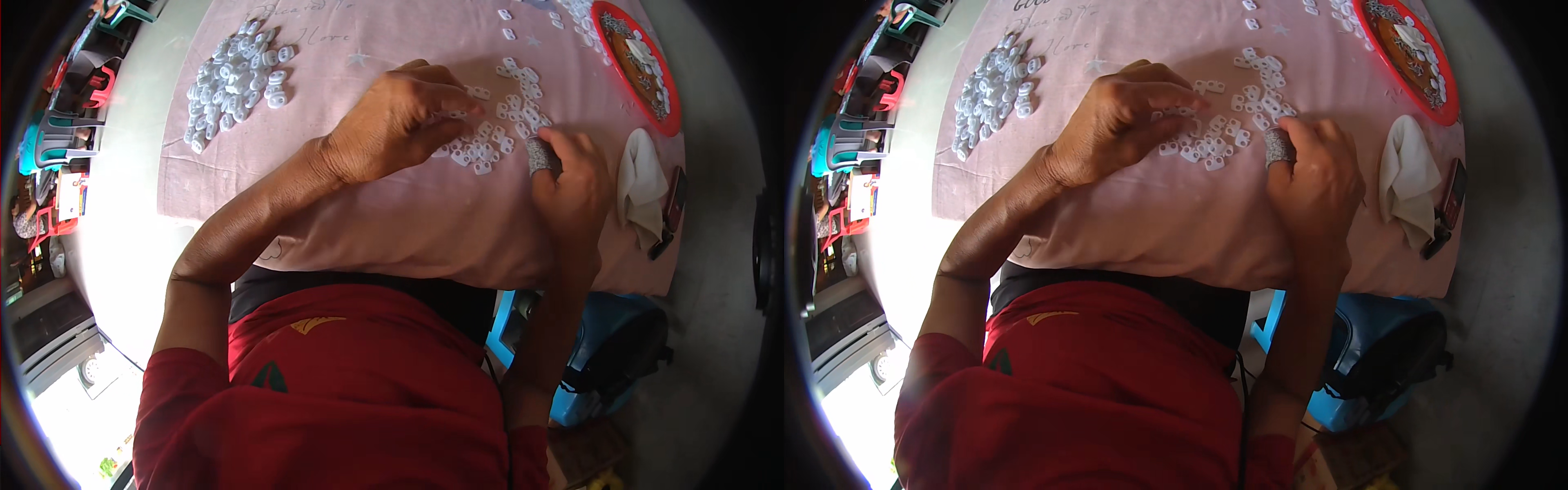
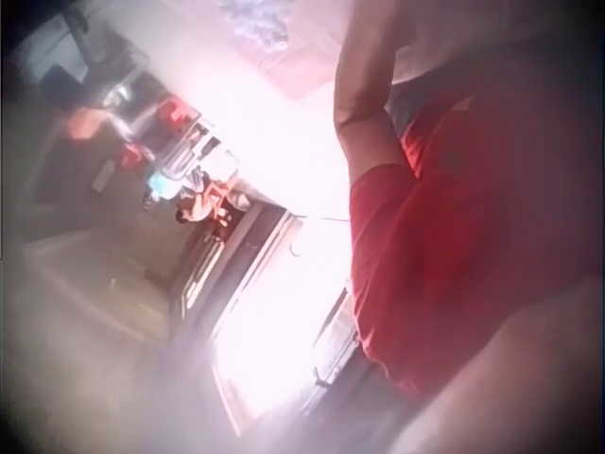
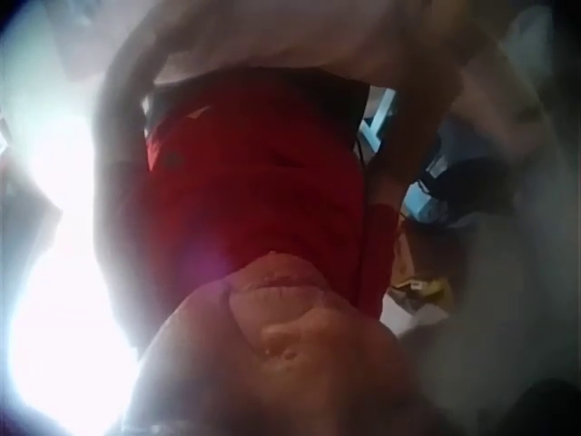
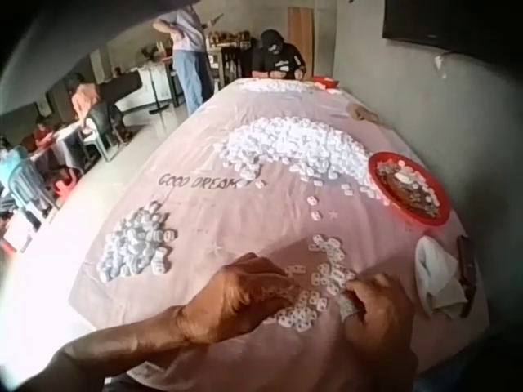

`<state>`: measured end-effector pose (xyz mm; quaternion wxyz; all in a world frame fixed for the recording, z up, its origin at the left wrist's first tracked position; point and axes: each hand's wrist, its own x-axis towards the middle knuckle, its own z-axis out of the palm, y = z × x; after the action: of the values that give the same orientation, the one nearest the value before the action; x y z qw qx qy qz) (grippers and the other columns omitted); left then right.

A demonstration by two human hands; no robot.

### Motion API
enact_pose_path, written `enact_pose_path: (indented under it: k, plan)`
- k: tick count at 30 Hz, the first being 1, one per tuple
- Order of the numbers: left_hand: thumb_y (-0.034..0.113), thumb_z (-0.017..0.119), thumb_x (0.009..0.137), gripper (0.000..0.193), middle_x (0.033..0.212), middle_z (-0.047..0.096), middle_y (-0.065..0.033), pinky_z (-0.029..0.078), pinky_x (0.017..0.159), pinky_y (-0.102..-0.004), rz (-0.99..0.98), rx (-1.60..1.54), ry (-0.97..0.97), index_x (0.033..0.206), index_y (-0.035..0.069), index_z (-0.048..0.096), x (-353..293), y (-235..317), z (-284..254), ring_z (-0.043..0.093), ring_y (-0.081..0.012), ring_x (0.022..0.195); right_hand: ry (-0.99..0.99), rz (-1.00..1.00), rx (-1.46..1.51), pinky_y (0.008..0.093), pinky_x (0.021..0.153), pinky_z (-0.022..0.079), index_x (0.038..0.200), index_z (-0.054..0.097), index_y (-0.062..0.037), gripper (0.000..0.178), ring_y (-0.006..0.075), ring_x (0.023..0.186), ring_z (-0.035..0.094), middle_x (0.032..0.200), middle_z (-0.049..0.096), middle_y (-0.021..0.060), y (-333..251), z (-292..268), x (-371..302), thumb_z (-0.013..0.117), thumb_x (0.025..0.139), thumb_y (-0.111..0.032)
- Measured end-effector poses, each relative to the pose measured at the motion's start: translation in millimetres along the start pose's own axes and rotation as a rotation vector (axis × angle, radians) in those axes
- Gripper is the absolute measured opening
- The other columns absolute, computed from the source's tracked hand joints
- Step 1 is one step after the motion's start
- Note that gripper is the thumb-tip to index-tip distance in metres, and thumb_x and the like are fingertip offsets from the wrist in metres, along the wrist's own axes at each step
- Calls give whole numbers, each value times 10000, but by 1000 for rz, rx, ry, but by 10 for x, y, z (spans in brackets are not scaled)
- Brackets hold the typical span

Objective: The person assembles small white plastic components by manually connecting plastic fasteners to plastic parts.

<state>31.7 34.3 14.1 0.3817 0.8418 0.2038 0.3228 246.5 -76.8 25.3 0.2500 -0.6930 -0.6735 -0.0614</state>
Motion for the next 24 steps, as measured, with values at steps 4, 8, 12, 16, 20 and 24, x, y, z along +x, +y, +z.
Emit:
enact_pose_path:
  k: [4,8,12,16,20,24]
  plan:
    - [45,716,794,241,971,632,-114,525,809,-353,46,136,-80,1034,63,698,-18,-88,-40,621,-269,953,-14,-11,-9,429,828,465,997,644,-35,309,346,914,587,911,609,143,10,62,-27,525,714,-12]
    - [29,731,793,256,1005,618,-83,525,772,-303,-53,-57,20,1046,58,703,11,-193,-8,632,-206,908,70,56,64,395,796,482,989,625,-18,261,338,873,599,912,610,146,21,157,-129,524,748,-2]
    - [23,738,781,242,990,619,-80,517,760,-305,109,47,-1,1018,65,710,27,-102,48,624,-208,895,116,123,229,352,794,483,987,609,-8,199,287,848,609,900,613,145,32,142,-171,530,804,-15]
    - [40,745,771,170,945,631,-75,518,742,-320,179,103,-78,936,63,709,59,-69,101,617,-221,892,90,136,232,334,795,478,993,598,-5,172,253,843,605,878,607,140,39,136,-189,540,835,-41]
    - [61,734,780,107,857,641,-68,521,716,-351,91,43,-16,871,45,680,38,-64,68,621,-245,852,91,159,290,328,785,473,992,584,-1,155,236,835,593,865,594,128,44,125,-204,538,854,-58]
    - [58,716,806,96,812,641,-69,522,696,-319,43,9,53,881,39,660,29,-20,62,636,-228,792,109,164,336,394,732,464,938,580,-7,131,354,797,574,845,562,163,4,129,-183,535,825,-58]
